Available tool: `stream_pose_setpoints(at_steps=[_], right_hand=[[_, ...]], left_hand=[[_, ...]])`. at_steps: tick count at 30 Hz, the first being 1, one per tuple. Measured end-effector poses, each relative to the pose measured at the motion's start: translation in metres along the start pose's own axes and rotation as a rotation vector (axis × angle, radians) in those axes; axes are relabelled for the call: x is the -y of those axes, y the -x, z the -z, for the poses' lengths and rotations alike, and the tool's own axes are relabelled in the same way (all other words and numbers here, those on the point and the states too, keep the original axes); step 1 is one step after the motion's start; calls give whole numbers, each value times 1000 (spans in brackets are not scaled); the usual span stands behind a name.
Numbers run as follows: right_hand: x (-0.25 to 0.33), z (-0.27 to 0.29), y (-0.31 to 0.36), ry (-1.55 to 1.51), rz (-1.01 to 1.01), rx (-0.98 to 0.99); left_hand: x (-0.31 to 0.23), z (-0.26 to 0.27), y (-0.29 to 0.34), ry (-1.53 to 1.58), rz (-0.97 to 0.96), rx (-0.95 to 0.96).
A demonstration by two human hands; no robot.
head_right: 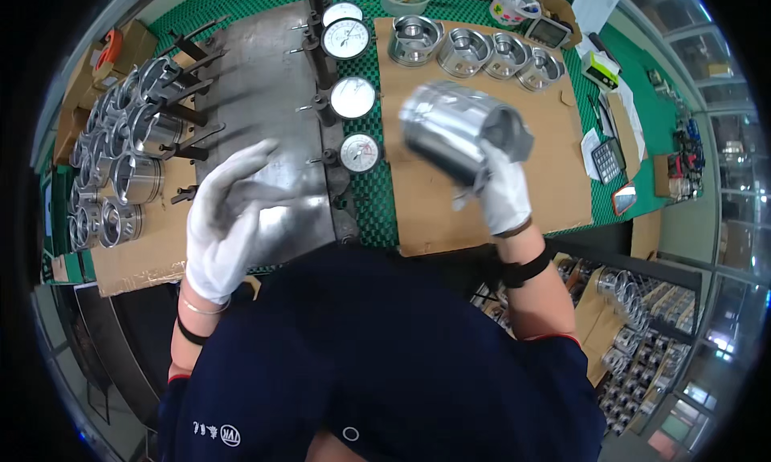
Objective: Organizing aluminum pistons on a workbench and then moving cardboard and a wooden pallet.
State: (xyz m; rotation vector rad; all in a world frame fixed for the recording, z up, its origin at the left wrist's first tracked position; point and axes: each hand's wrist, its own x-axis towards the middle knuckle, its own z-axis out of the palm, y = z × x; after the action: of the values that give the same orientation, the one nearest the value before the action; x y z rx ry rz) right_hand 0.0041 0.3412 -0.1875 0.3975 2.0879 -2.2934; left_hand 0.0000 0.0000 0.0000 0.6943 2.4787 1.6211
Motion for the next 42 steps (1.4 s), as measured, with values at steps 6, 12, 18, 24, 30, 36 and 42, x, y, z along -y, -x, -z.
stream_pose_setpoints(at_steps=[6, 12, 18, 24, 30, 36, 42], right_hand=[[-57, 135, -24, -9, -473, -497], [-120, 421, 161, -124, -409, -690], [13, 531, 413, 91, -502, -1058], [165, 564, 630, 656, -120, -957], [187, 524, 605, 864, -83, -882], [203, 500, 602, 1087, -47, -802], [209, 489, 612, 1301, -11, -719]], left_hand=[[28, 10, 70, 68, 361, -258], [59, -36, 50, 4, 395, -78], [59, -143, 8, -8, 95, 245], [65, -285, -11, 11, 81, 302], [86, -379, -63, -326, -143, 58], [83, -424, -91, -163, 32, 304], [76, -431, -74, -126, 185, 292]])
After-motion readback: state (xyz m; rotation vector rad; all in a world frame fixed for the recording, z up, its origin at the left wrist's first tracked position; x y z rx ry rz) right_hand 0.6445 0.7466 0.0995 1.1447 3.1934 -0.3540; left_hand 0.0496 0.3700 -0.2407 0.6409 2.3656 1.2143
